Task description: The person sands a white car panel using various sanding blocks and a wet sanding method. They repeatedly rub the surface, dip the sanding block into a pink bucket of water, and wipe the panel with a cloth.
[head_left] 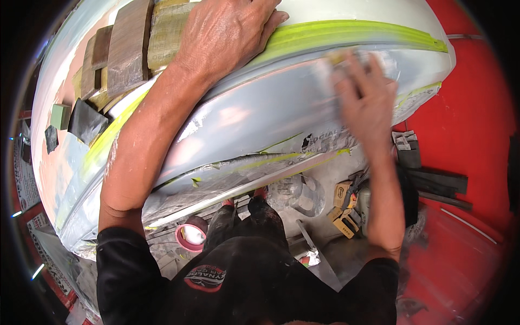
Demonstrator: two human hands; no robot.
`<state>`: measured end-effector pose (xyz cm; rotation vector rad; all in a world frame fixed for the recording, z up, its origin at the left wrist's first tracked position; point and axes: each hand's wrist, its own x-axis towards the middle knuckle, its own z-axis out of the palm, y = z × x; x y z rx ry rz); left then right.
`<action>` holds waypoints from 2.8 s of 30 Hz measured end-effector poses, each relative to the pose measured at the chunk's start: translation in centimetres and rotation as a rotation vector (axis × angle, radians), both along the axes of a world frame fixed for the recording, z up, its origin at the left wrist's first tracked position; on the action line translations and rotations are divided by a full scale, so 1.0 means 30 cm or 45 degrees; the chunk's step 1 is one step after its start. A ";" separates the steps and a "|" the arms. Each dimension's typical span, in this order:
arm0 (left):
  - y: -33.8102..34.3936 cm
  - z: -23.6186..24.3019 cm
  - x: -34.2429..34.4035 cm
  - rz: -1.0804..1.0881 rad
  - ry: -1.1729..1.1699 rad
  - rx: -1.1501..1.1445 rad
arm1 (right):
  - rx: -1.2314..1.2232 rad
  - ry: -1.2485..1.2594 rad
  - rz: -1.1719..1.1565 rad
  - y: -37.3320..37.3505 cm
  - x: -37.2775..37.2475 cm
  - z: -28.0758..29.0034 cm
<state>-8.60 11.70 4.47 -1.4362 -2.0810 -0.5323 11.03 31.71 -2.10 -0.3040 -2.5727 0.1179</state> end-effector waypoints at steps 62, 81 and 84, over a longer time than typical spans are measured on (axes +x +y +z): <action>0.012 0.008 0.003 0.002 0.024 -0.022 | -0.115 0.242 -0.279 -0.044 0.021 -0.044; 0.002 -0.003 -0.012 -0.056 0.009 0.034 | 0.021 0.055 -0.104 0.084 -0.011 0.028; 0.003 -0.002 -0.007 -0.040 0.014 0.019 | -0.068 0.039 -0.194 0.045 -0.021 0.040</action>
